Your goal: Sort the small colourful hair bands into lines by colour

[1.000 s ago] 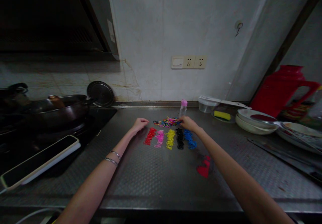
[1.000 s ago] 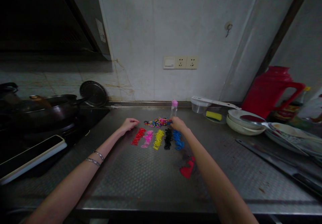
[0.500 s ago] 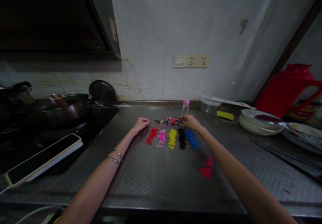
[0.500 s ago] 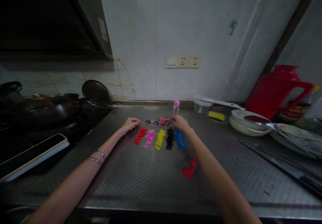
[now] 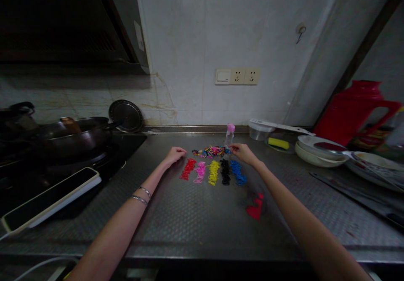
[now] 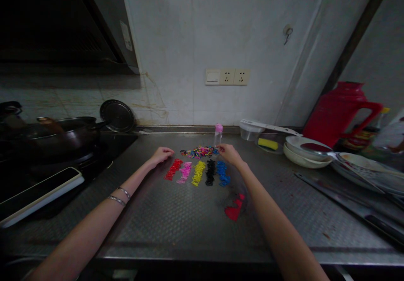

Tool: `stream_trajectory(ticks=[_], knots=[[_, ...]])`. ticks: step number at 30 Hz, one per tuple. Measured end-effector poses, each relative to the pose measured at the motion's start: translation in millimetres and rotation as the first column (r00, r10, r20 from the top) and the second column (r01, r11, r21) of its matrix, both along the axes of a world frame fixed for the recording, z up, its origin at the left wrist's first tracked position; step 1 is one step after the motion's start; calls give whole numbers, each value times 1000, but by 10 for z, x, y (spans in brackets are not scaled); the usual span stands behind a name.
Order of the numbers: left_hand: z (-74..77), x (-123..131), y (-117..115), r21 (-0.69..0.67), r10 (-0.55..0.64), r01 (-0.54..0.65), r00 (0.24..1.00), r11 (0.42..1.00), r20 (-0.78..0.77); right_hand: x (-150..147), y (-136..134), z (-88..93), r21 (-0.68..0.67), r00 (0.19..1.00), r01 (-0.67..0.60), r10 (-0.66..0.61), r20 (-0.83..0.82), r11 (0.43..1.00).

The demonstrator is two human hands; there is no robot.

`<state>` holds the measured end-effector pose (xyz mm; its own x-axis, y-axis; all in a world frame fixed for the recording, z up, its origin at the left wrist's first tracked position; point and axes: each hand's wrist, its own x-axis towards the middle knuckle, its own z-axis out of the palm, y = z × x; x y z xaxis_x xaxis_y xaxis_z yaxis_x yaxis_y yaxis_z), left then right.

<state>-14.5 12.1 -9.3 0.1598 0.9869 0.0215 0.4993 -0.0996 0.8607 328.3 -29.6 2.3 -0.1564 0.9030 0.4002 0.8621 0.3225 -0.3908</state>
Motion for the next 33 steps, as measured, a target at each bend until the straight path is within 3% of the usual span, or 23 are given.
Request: stream_trajectory(ticks=[11, 22, 28, 33], knots=[[-24, -3, 11, 19, 1, 0, 1000, 1000, -28, 130, -350, -71, -71, 998, -28, 23, -62, 997], [-38, 10, 38, 61, -3, 7, 997, 998, -73, 159, -394, -42, -95, 995, -25, 16, -101, 995], [13, 95, 101, 215, -86, 116, 986, 970, -146, 234, -377, -85, -91, 999, -9, 5, -46, 996], [83, 252, 116, 243, -125, 206, 942, 948, -311, 252, -361, -100, -92, 1000, 8, -10, -18, 996]])
